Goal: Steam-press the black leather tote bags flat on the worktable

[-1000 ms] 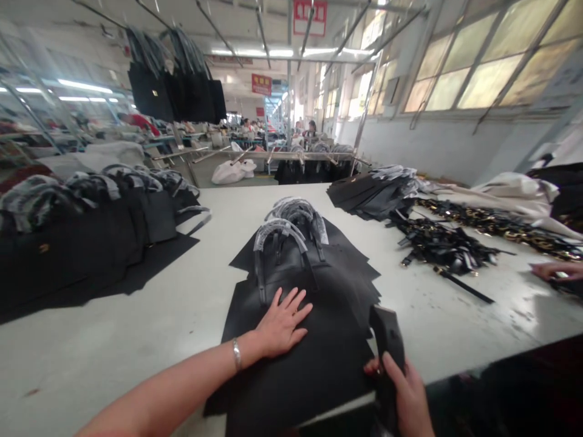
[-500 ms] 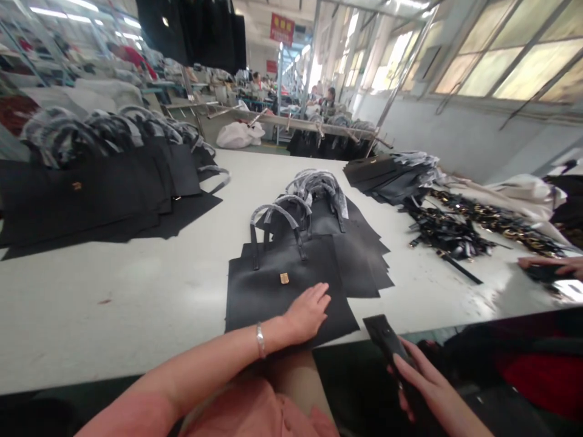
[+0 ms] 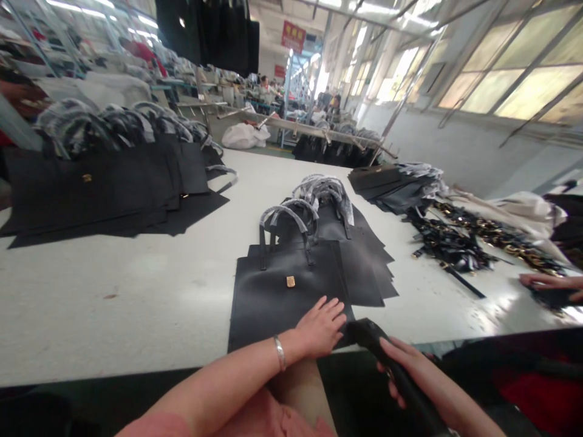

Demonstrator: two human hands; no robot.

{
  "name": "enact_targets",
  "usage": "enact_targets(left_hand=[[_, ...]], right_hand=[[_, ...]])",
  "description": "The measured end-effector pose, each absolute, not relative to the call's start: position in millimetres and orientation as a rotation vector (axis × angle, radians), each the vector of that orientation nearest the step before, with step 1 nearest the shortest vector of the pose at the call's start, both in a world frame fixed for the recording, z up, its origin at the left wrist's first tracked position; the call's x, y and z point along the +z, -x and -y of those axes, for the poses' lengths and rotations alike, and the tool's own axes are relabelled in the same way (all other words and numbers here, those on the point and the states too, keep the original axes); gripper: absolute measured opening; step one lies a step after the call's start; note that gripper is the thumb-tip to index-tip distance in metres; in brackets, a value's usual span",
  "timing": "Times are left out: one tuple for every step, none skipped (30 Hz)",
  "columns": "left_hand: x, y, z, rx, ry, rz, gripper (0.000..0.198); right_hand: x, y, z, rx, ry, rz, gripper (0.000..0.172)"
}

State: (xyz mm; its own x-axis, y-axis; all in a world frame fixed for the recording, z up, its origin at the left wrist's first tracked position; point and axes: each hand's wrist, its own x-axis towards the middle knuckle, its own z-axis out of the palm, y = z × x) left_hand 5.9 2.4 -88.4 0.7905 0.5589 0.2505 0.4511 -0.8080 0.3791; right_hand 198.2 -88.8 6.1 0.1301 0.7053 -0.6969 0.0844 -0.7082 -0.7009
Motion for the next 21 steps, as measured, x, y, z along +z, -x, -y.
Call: enact_targets(left_hand=[[-88, -6, -3, 0.516, -2.674, -0.777, 0.042], [-87, -6, -3, 0.517, -2.664, -0.781, 0.043], [-86, -6, -1, 0.514, -2.651, -0.786, 0.043], [-86, -5, 2, 0.508, -2.634, -0.792, 0.043], [-85, -4, 7, 0.499, -2.613, -0.799, 0.043], [-85, -2, 14, 0.486, -2.591, -0.802, 0.043], [-84, -1, 22, 0.471, -2.566, -0.8, 0.044], [-84, 2, 32, 0.451, -2.544, -0.781, 0.047], [-83, 4, 40, 0.428, -2.522, -0.746, 0.051], [-82, 7, 47, 0.409, -2.499, -0.705, 0.056], [-81, 10, 51, 0.401, -2.474, -0.678, 0.059], [-79, 14, 52, 0.41, -2.451, -0.683, 0.059], [-77, 19, 49, 0.438, -2.435, -0.734, 0.057], [-75, 24, 42, 0.481, -2.427, -0.838, 0.054], [-74, 29, 32, 0.528, -2.422, -0.984, 0.053], [-73, 34, 21, 0.564, -2.419, -1.139, 0.053], [-73, 39, 10, 0.58, -2.416, -1.272, 0.056], [-75, 44, 0, 0.58, -2.416, -1.361, 0.06], [-77, 49, -8, 0.57, -2.42, -1.405, 0.063], [-80, 52, -14, 0.559, -2.428, -1.413, 0.065], [-83, 55, -18, 0.55, -2.44, -1.398, 0.066]], right_hand=[[5, -196, 82, 1.563, 1.917, 0.772, 0.03], [5, -193, 74, 1.498, 1.917, 0.788, 0.029], [6, -192, 68, 1.429, 1.912, 0.803, 0.028], [8, -190, 61, 1.363, 1.904, 0.818, 0.028], [11, -189, 55, 1.306, 1.888, 0.835, 0.029], [15, -188, 50, 1.267, 1.868, 0.853, 0.03], [19, -187, 46, 1.243, 1.848, 0.868, 0.031], [23, -185, 41, 1.242, 1.825, 0.88, 0.03], [27, -184, 38, 1.264, 1.802, 0.888, 0.029], [29, -182, 34, 1.301, 1.781, 0.894, 0.029], [31, -180, 31, 1.342, 1.762, 0.899, 0.028], [31, -177, 28, 1.377, 1.747, 0.907, 0.029], [29, -174, 25, 1.398, 1.737, 0.92, 0.03], [27, -171, 21, 1.409, 1.732, 0.935, 0.031], [24, -168, 17, 1.416, 1.731, 0.95, 0.033], [20, -165, 13, 1.427, 1.729, 0.963, 0.034], [17, -161, 8, 1.443, 1.728, 0.975, 0.034], [14, -158, 3, 1.464, 1.727, 0.985, 0.034], [11, -154, -3, 1.488, 1.727, 0.995, 0.033], [8, -150, -10, 1.512, 1.725, 1.004, 0.031], [7, -146, -17, 1.531, 1.722, 1.014, 0.029]])
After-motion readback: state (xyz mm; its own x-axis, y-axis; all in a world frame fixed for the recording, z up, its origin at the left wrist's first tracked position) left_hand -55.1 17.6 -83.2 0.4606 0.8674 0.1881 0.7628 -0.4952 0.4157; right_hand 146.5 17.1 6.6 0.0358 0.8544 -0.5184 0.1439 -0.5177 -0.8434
